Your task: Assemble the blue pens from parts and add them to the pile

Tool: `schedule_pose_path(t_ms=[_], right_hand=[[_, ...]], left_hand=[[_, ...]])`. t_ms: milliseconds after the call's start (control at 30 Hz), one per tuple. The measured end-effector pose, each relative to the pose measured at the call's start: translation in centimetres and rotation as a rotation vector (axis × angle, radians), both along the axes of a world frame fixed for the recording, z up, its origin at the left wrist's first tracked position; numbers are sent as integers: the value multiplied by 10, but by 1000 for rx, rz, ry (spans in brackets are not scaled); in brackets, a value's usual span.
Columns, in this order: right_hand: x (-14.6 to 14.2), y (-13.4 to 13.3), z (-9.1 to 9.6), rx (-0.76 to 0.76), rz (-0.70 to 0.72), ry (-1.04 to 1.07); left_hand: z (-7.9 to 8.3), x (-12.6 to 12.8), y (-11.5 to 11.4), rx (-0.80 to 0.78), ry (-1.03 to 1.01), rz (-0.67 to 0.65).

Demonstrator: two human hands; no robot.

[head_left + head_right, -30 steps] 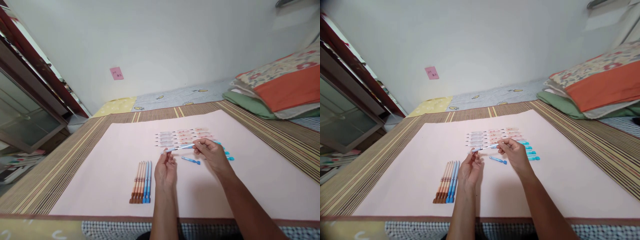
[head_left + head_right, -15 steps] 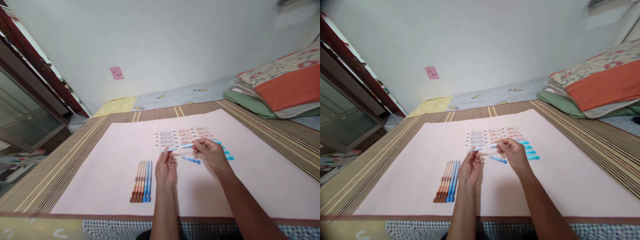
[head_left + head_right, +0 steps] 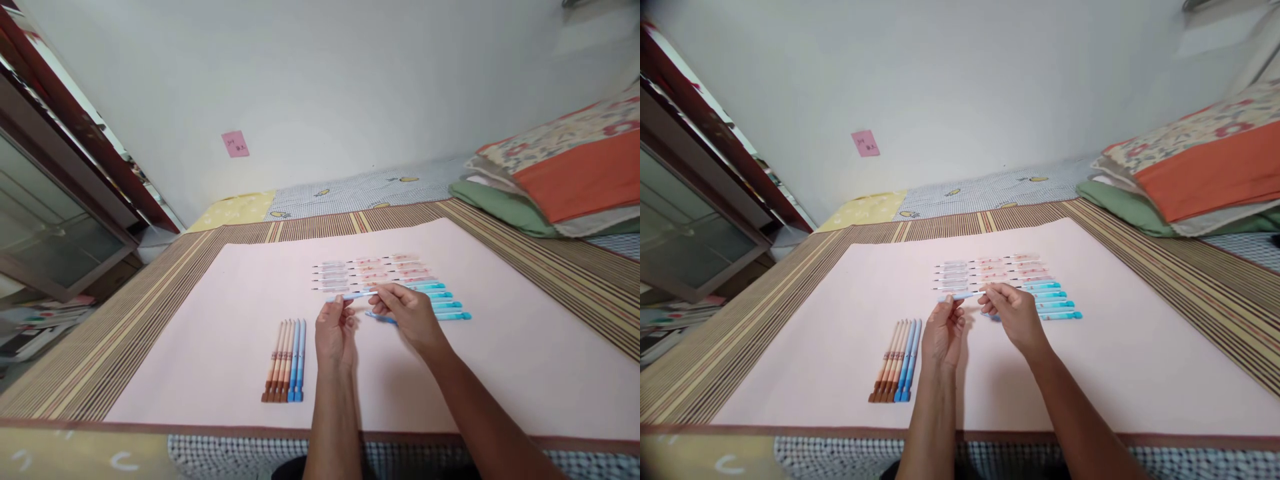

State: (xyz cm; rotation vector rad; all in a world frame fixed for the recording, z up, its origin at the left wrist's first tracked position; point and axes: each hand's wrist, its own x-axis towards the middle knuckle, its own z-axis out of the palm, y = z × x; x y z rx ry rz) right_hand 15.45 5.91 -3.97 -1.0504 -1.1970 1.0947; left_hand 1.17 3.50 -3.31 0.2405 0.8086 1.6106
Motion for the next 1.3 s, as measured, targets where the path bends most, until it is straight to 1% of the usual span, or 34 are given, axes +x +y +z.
schedule_pose_path(t_ms=[133, 267, 400, 633, 733, 900, 1067, 1167, 1300], right_hand=[[-2, 0, -2, 9, 2, -31], [-1, 2, -5, -13, -1, 18], [0, 2, -6, -16, -1, 50], [3, 3, -7, -47, -96, 66], [1, 4, -9, -39, -73, 54], [-11, -1, -10, -2, -4, -44], [-18, -5, -7, -10, 5, -57], [-17, -5, -7, -25, -4, -70], [-13, -5, -8, -59, -5, -89]], left_hand=[[0, 0, 0, -13, 39, 25], [0, 1, 1, -13, 36, 38], [-2, 1, 1, -8, 26, 25], [-2, -3, 2, -3, -1, 52], [-1, -2, 1, 12, 24, 30], [0, 2, -1, 25, 78, -13], [0, 2, -1, -8, 136, 0], [-2, 1, 0, -42, 163, 29], [-5, 0, 2, -44, 172, 62]])
